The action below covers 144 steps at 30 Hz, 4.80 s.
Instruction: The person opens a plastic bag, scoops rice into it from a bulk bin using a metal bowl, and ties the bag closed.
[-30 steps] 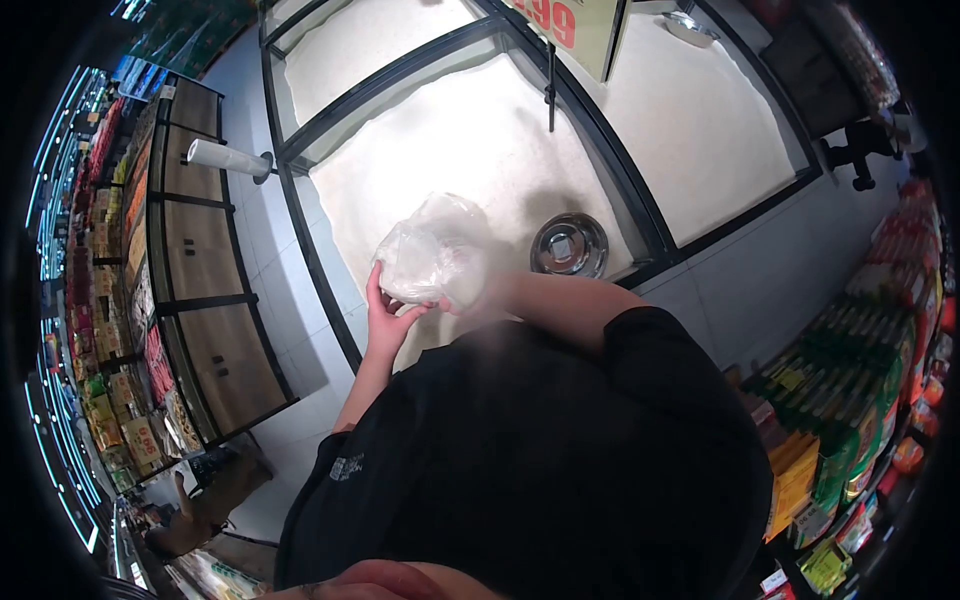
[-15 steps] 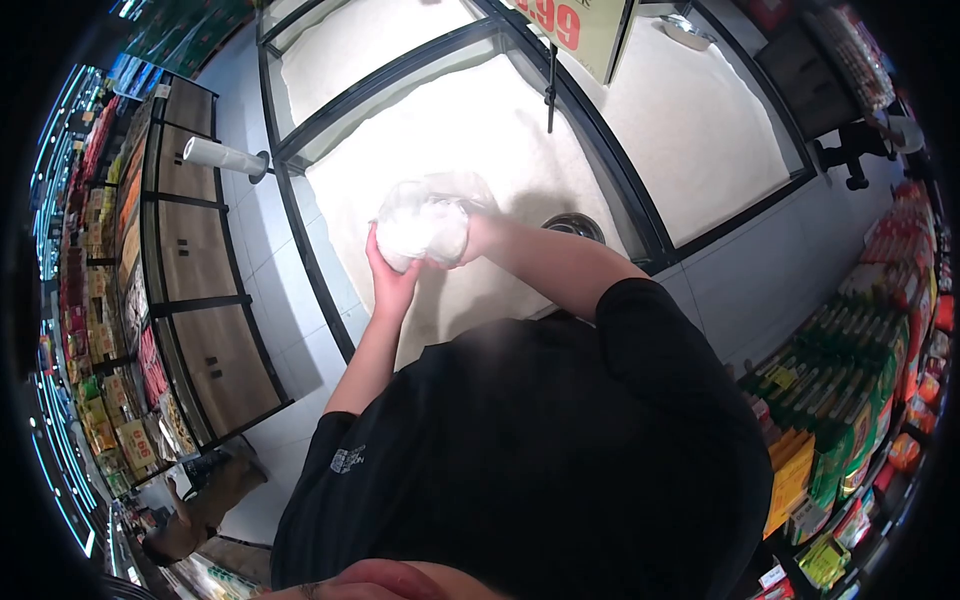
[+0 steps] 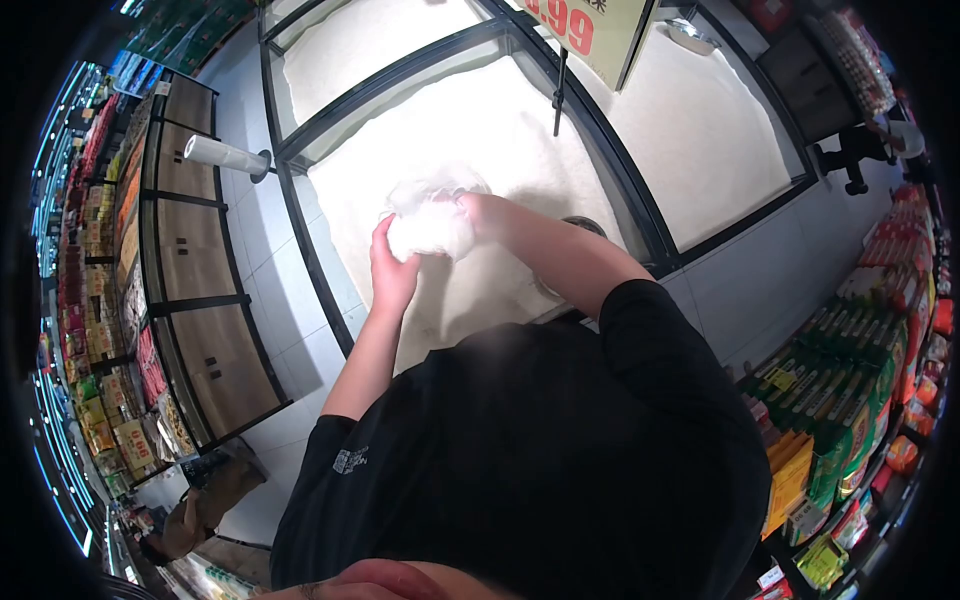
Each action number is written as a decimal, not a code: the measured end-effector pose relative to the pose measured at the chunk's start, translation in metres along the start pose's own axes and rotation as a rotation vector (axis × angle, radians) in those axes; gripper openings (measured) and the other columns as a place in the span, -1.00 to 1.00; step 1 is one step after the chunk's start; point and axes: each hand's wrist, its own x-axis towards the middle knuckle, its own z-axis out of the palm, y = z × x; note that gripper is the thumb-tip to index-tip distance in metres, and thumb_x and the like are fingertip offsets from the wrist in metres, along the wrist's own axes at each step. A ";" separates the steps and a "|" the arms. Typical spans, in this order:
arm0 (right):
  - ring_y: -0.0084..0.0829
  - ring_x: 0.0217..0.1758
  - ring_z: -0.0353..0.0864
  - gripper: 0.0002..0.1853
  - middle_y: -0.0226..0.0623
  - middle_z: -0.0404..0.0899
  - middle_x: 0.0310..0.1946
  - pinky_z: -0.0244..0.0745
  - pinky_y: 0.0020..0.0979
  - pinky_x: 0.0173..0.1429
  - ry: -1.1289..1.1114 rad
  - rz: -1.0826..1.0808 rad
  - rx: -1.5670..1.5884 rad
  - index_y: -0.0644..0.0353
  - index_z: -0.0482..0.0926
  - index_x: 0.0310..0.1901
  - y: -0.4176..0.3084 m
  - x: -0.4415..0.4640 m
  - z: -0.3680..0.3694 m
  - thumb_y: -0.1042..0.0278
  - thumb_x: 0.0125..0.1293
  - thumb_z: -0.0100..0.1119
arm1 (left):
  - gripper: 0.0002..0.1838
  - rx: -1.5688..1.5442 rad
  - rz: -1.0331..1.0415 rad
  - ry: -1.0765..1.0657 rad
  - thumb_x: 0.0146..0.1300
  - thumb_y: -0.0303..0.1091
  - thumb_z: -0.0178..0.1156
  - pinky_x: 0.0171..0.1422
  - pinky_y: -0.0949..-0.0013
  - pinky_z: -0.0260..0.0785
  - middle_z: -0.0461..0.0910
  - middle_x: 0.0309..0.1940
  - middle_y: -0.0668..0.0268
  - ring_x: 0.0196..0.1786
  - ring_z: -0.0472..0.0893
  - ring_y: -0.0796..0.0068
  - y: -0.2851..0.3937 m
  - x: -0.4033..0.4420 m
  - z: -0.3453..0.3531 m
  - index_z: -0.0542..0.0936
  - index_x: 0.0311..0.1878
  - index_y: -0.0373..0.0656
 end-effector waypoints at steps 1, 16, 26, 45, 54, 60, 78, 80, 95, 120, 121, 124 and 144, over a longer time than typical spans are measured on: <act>-0.30 0.00 0.75 -0.61 -0.16 0.73 -0.02 0.71 -0.29 0.02 0.083 -0.043 -0.066 0.18 0.63 0.19 0.004 0.012 -0.005 0.29 0.38 0.35 | -0.20 -0.008 0.002 -0.010 0.14 -0.60 0.29 0.49 0.05 0.33 0.41 0.28 -0.16 0.37 0.44 -0.16 0.000 0.002 -0.002 0.31 0.50 -0.02; -0.38 0.17 0.68 -0.42 -0.27 0.71 0.07 0.59 -0.34 0.23 0.097 -0.143 -0.722 0.10 0.62 0.24 -0.042 -0.053 0.049 0.44 0.12 0.44 | -0.50 -0.058 -0.171 -0.119 0.32 -0.52 0.16 0.34 0.17 0.47 0.65 0.19 -0.08 0.26 0.65 -0.02 0.023 0.016 -0.025 0.49 0.34 -0.07; -0.39 0.22 0.60 -0.53 -0.25 0.61 0.20 0.53 -0.29 0.30 0.084 -0.353 -1.050 0.18 0.50 0.33 -0.068 -0.071 0.077 0.48 0.39 0.15 | -0.64 0.186 -0.096 -0.035 0.39 -0.43 0.17 0.28 0.09 0.50 0.66 0.07 -0.10 0.16 0.66 -0.12 0.039 0.019 -0.034 0.61 0.23 -0.06; -0.16 0.28 0.62 -0.44 -0.11 0.58 0.24 0.56 -0.06 0.36 0.382 -0.337 0.389 0.26 0.39 0.37 -0.037 -0.063 0.058 -0.04 0.60 -0.02 | -0.61 0.567 0.072 0.082 0.28 -0.49 0.25 0.15 0.09 0.56 0.46 0.18 0.06 0.08 0.65 0.03 0.032 0.016 -0.024 0.70 0.16 0.08; -0.09 0.38 0.47 -0.09 0.01 0.32 0.36 0.64 0.00 0.23 0.660 -0.387 0.355 0.12 -0.07 0.58 -0.020 -0.063 0.047 0.18 0.41 0.35 | -0.59 0.389 0.124 0.165 0.21 -0.49 0.39 -0.06 0.23 0.56 0.60 -0.20 0.24 -0.24 0.65 0.26 0.023 0.007 -0.025 0.66 0.15 -0.02; -0.04 0.50 0.32 0.09 0.04 0.14 0.50 0.54 0.01 0.32 0.595 -0.454 0.183 -0.01 -0.21 0.65 -0.038 -0.101 0.099 0.13 0.33 0.44 | -0.77 0.328 0.010 0.165 0.32 -0.40 0.35 -0.05 0.18 0.56 0.71 -0.14 0.21 -0.13 0.72 0.21 0.021 0.007 -0.028 0.67 0.04 -0.04; -0.40 0.29 0.54 -0.60 -0.21 0.51 0.15 0.64 -0.38 0.14 0.747 -0.209 -0.250 0.17 0.56 0.21 0.004 -0.126 0.079 0.12 0.48 0.25 | -0.82 0.189 0.197 0.123 0.27 -0.48 0.39 -0.08 0.28 0.55 0.68 -0.22 0.24 -0.20 0.69 0.31 -0.001 -0.020 -0.029 0.74 -0.07 -0.11; -0.35 0.23 0.60 -0.64 -0.18 0.61 0.02 0.62 -0.36 0.14 0.758 -0.150 -0.393 0.19 0.66 0.07 -0.010 -0.130 0.089 0.06 0.50 0.17 | -0.85 0.283 0.284 0.151 0.28 -0.43 0.39 -0.04 0.21 0.55 0.68 -0.24 0.25 -0.17 0.68 0.24 -0.013 -0.026 -0.031 0.74 -0.09 -0.07; -0.21 -0.17 0.62 -0.81 -0.13 0.57 -0.20 0.55 -0.30 0.00 0.979 -0.533 -1.208 0.28 0.66 -0.11 -0.078 -0.133 0.182 0.33 0.40 0.30 | -0.77 0.043 0.124 0.093 0.16 -0.56 0.44 -0.09 0.29 0.53 0.58 -0.28 0.25 -0.20 0.62 0.32 0.047 -0.062 -0.128 0.71 -0.11 -0.13; -0.35 -0.39 0.60 -0.69 -0.17 0.64 -0.41 0.51 -0.36 -0.21 1.032 -0.272 -1.137 0.29 0.70 -0.36 0.050 -0.146 0.215 0.18 0.34 0.44 | -0.84 0.114 0.360 0.169 0.35 -0.53 0.27 0.07 0.17 0.49 0.64 -0.19 0.18 -0.04 0.62 0.11 -0.091 -0.146 -0.154 0.72 -0.06 -0.13; -0.39 -0.37 0.58 -0.67 -0.20 0.62 -0.40 0.49 -0.38 -0.19 1.075 -0.312 -1.113 0.30 0.68 -0.40 0.039 -0.146 0.221 0.18 0.35 0.44 | -0.85 0.048 0.247 0.169 0.36 -0.53 0.26 0.05 0.20 0.49 0.66 -0.21 0.17 -0.10 0.63 0.15 -0.078 -0.134 -0.165 0.71 -0.05 -0.19; -0.45 -0.28 0.53 -0.63 -0.26 0.56 -0.34 0.44 -0.42 -0.08 1.163 -0.590 -0.990 0.29 0.62 -0.48 0.016 -0.141 0.232 0.19 0.41 0.39 | -0.79 -0.267 0.193 0.262 0.31 -0.46 0.41 -0.02 0.41 0.45 0.64 -0.26 0.30 -0.17 0.58 0.51 -0.044 -0.094 -0.194 0.71 0.00 -0.24; -0.55 -0.19 0.67 -0.66 -0.34 0.70 -0.18 0.60 -0.40 0.06 0.921 -0.271 -0.577 0.25 0.68 -0.01 -0.009 -0.144 0.239 0.24 0.30 0.52 | -0.71 -0.829 0.149 0.197 0.33 -0.55 0.39 0.06 0.48 0.52 0.74 -0.17 0.28 -0.10 0.67 0.57 0.014 -0.023 -0.220 0.63 0.09 -0.27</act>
